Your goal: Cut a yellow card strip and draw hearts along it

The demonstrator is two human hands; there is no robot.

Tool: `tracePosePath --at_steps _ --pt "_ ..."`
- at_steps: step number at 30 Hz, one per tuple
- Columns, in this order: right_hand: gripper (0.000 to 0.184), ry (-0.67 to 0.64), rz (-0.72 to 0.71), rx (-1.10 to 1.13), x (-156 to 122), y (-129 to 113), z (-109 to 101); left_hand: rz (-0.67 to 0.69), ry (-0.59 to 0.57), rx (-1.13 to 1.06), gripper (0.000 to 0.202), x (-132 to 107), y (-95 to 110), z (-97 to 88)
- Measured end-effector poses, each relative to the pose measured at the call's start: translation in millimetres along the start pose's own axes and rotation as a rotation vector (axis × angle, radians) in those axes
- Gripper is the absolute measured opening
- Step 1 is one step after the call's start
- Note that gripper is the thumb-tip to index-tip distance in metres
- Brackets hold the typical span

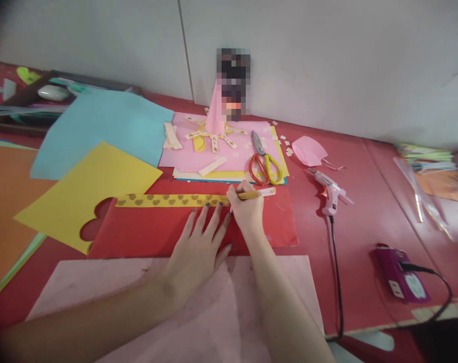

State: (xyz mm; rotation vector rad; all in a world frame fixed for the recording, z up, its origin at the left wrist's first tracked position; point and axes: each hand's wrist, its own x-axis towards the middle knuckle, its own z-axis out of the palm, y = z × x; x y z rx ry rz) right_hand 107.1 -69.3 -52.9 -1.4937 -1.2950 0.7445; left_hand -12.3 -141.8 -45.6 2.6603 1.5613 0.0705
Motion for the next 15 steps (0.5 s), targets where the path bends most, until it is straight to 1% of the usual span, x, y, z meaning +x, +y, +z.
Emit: tracePosePath --at_steps 3,15 --pt "0.028 -0.023 0.011 0.046 -0.6 -1.2 -0.8 0.000 -0.002 -0.004 0.053 0.0 0.1 0.1" --pt "0.029 -0.042 -0.014 -0.012 -1.6 -3.0 1.1 0.010 -0.001 0.009 0.054 -0.5 0.2 1.5"
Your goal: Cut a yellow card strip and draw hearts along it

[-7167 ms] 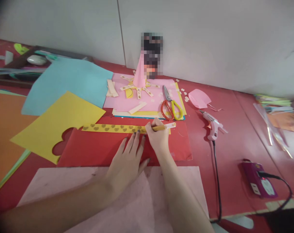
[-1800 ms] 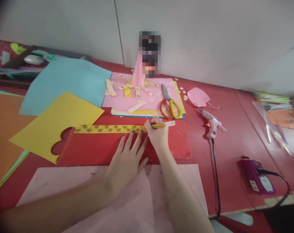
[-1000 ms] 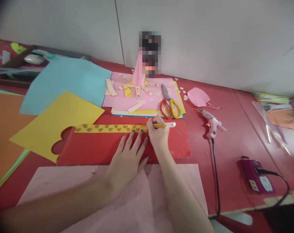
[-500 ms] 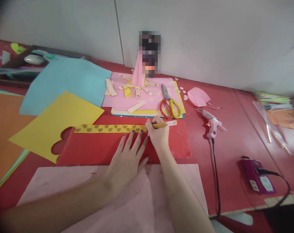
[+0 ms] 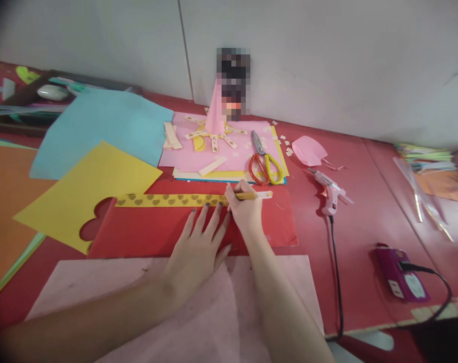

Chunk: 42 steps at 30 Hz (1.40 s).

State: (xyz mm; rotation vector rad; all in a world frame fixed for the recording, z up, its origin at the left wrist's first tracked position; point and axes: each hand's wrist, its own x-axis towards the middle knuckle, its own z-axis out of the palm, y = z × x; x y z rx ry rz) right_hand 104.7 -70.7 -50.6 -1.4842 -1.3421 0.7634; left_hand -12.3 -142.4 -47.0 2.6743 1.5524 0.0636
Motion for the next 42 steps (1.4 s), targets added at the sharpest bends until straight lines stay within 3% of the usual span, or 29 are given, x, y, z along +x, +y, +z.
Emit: tracePosePath --at_steps 8,21,29,37,42 --pt "0.029 0.075 0.014 -0.063 1.5 5.7 0.3 -0.006 0.001 -0.016 0.054 0.3 -0.6 -0.5" --pt "0.029 0.005 0.019 0.005 -0.2 -1.1 -0.2 -0.008 -0.020 -0.020 0.053 0.4 -0.1 -2.6" --pt "0.027 0.069 0.020 -0.028 0.5 3.1 0.4 -0.008 -0.010 -0.014 0.053 0.3 -0.2 -2.2" --pt "0.029 0.015 0.011 -0.017 -0.1 -0.7 -0.4 -0.019 -0.011 -0.047 0.054 0.3 -0.3 -1.1" --pt "0.028 0.063 0.002 -0.072 1.1 3.2 0.1 -0.018 -0.017 -0.029 0.054 0.2 -0.1 -1.9"
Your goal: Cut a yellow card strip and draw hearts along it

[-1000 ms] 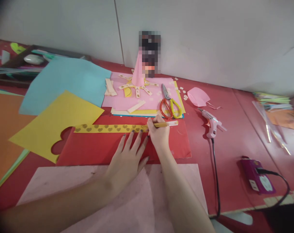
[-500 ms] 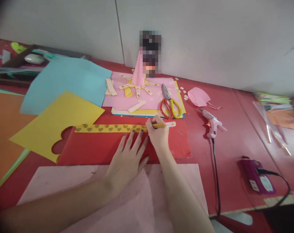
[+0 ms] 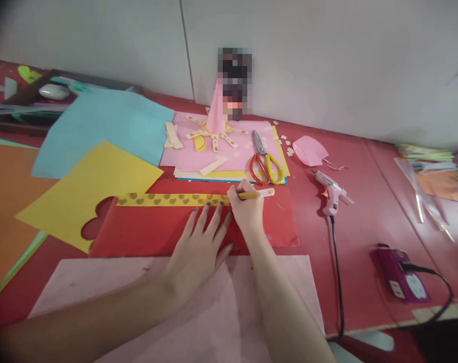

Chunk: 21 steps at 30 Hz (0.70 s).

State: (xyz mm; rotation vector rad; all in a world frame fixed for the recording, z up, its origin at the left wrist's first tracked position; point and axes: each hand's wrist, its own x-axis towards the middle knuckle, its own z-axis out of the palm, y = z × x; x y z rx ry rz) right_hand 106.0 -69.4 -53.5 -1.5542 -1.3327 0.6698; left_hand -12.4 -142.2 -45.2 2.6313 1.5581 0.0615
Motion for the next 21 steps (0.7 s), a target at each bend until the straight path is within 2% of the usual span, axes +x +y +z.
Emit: tracePosePath --at_steps 8,21 --pt "0.027 0.002 0.041 0.083 -0.6 -2.7 -0.9 -0.002 0.003 -0.016 0.053 0.4 0.0 -0.7" --pt "0.027 -0.019 0.008 0.068 -0.4 -0.9 -0.6 0.009 0.001 0.012 0.054 0.6 -0.3 -1.0"
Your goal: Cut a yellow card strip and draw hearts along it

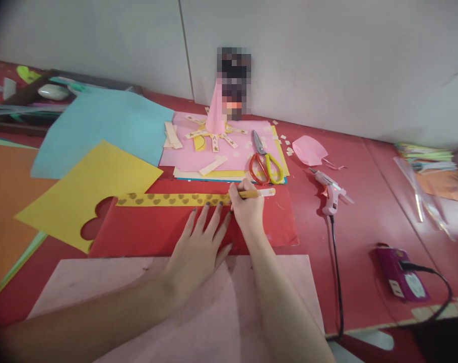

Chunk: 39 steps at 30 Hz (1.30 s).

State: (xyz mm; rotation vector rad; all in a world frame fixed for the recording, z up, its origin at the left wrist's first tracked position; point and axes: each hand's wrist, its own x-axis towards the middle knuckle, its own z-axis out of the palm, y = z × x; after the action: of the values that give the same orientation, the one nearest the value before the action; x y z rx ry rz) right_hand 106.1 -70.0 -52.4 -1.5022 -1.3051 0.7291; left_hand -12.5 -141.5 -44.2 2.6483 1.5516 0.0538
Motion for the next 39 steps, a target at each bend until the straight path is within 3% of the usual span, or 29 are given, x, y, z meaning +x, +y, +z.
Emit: tracePosePath --at_steps 9,27,34,39 --pt "0.027 0.037 -0.015 -0.011 -0.3 3.7 1.6 0.002 -0.002 -0.016 0.054 -0.2 -0.6 0.7" --pt "0.029 -0.012 -0.008 -0.018 0.1 0.3 -0.5 0.002 0.003 0.001 0.054 -0.3 -0.1 0.4" --pt "0.026 0.050 0.035 0.029 -0.1 0.0 0.3 0.010 0.005 0.017 0.055 -0.4 0.3 2.8" --pt "0.029 -0.001 -0.003 -0.011 -0.1 -0.8 -1.2 0.009 -0.010 0.011 0.054 -0.1 0.3 1.2"
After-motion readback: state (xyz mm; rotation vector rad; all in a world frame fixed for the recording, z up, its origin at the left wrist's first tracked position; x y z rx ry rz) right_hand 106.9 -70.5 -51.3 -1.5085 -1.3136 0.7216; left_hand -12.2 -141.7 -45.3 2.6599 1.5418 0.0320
